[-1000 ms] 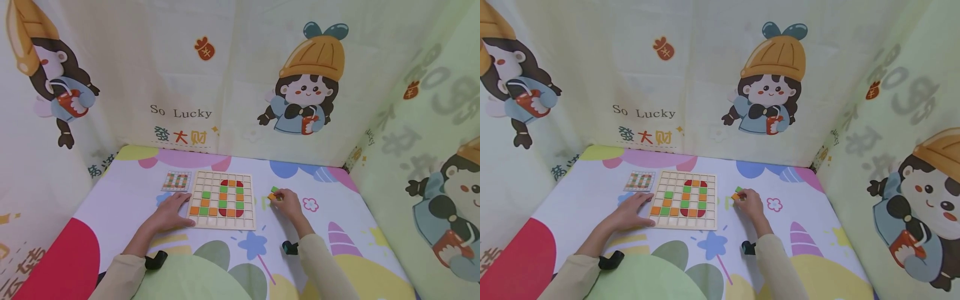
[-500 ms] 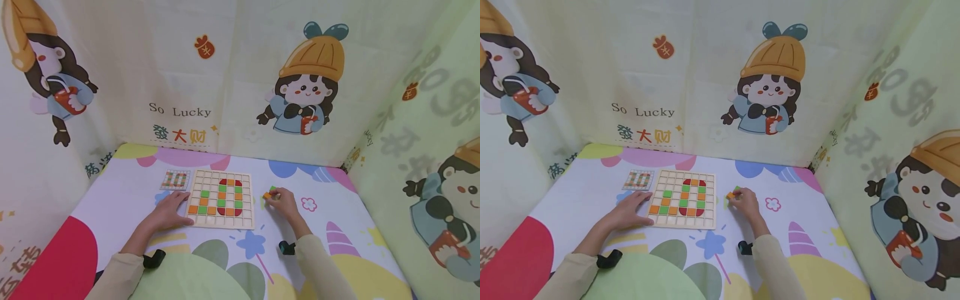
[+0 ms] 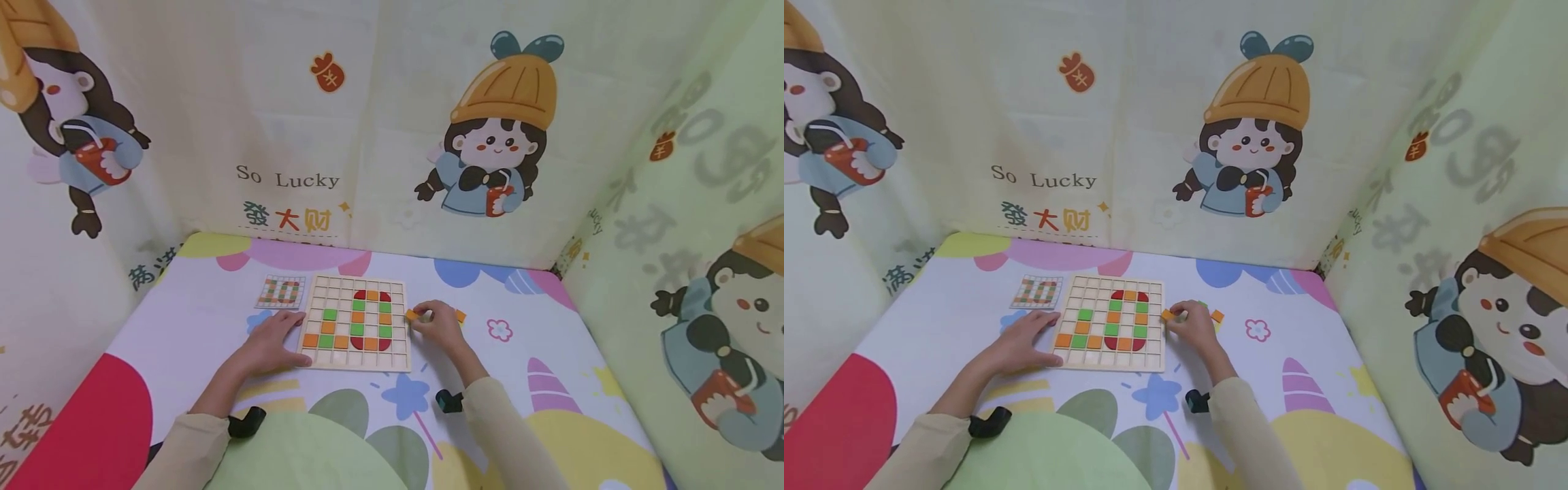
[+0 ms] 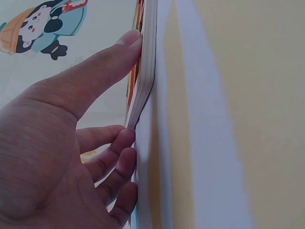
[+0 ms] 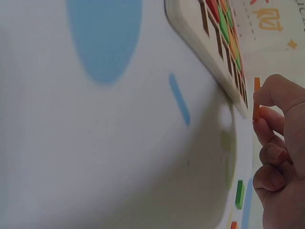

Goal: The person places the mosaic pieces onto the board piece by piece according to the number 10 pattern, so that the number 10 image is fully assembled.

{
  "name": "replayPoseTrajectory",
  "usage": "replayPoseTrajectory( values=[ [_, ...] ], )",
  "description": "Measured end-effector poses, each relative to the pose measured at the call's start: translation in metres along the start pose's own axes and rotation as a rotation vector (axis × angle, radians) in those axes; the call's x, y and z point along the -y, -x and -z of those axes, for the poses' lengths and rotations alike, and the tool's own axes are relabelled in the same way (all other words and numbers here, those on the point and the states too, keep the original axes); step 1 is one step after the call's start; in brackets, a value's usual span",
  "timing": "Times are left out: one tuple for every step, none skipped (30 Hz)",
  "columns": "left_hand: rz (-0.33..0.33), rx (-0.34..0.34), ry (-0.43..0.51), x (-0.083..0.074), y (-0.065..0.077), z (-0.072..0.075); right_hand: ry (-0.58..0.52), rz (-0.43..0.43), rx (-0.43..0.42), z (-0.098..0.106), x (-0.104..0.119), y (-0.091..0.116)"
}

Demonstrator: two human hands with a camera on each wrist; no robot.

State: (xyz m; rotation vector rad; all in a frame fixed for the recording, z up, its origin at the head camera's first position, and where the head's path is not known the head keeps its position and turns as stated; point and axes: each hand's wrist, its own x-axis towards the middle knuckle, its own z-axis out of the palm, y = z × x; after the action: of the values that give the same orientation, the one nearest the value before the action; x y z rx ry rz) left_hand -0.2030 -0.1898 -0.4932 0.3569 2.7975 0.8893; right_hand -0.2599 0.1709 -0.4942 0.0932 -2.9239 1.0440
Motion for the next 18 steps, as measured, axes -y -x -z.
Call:
replayPoseTrajectory(
  values=[
    [-0.003,-0.001,0.001,0.001,0.000,0.000,-0.001,0.002,0.006,-0.002,0.003,0.000],
    [-0.004,-0.001,0.002,0.001,-0.001,0.000,0.001,0.009,0.012,-0.003,0.006,-0.001],
    [-0.004,-0.001,0.003,0.001,-0.001,0.000,0.000,0.013,0.019,-0.004,0.008,-0.001],
    [-0.004,-0.001,0.005,0.001,-0.001,0.000,-0.002,0.014,0.030,-0.006,0.011,-0.001],
    [-0.003,-0.001,0.007,0.002,-0.001,0.000,-0.006,0.015,0.041,-0.007,0.013,-0.001],
    [-0.003,-0.002,0.008,0.002,-0.001,0.000,-0.011,0.015,0.051,-0.008,0.016,-0.001],
    [-0.004,-0.002,0.010,0.002,-0.001,0.000,-0.013,0.021,0.059,-0.010,0.018,-0.001],
    [-0.005,-0.003,0.010,0.002,-0.001,0.000,-0.021,0.026,0.063,-0.011,0.021,-0.001],
    [-0.006,-0.004,0.010,0.002,-0.001,0.000,-0.027,0.030,0.069,-0.012,0.024,-0.001],
    [-0.007,-0.004,0.009,0.002,-0.001,0.000,-0.035,0.035,0.073,-0.013,0.026,-0.001],
    [-0.007,-0.005,0.008,0.002,-0.001,0.000,-0.037,0.041,0.077,-0.014,0.028,-0.001],
    [-0.007,-0.004,0.006,0.002,-0.001,0.000,-0.041,0.047,0.083,-0.016,0.030,-0.001],
    [-0.006,-0.004,0.004,0.002,-0.001,0.000,-0.047,0.054,0.088,-0.017,0.032,-0.001],
    [-0.005,-0.003,0.002,0.003,-0.001,0.000,-0.055,0.056,0.094,-0.019,0.034,-0.001],
    [-0.005,-0.003,0.000,0.003,-0.001,0.000,-0.058,0.064,0.100,-0.021,0.036,-0.002],
    [-0.005,-0.002,0.000,0.003,-0.001,0.000,-0.060,0.071,0.105,-0.023,0.037,-0.002],
    [-0.006,-0.002,0.000,0.003,-0.002,0.000,-0.057,0.080,0.109,-0.025,0.039,-0.003],
    [-0.006,-0.002,0.000,0.003,-0.002,0.000,-0.054,0.090,0.114,-0.027,0.041,-0.003]
  ],
)
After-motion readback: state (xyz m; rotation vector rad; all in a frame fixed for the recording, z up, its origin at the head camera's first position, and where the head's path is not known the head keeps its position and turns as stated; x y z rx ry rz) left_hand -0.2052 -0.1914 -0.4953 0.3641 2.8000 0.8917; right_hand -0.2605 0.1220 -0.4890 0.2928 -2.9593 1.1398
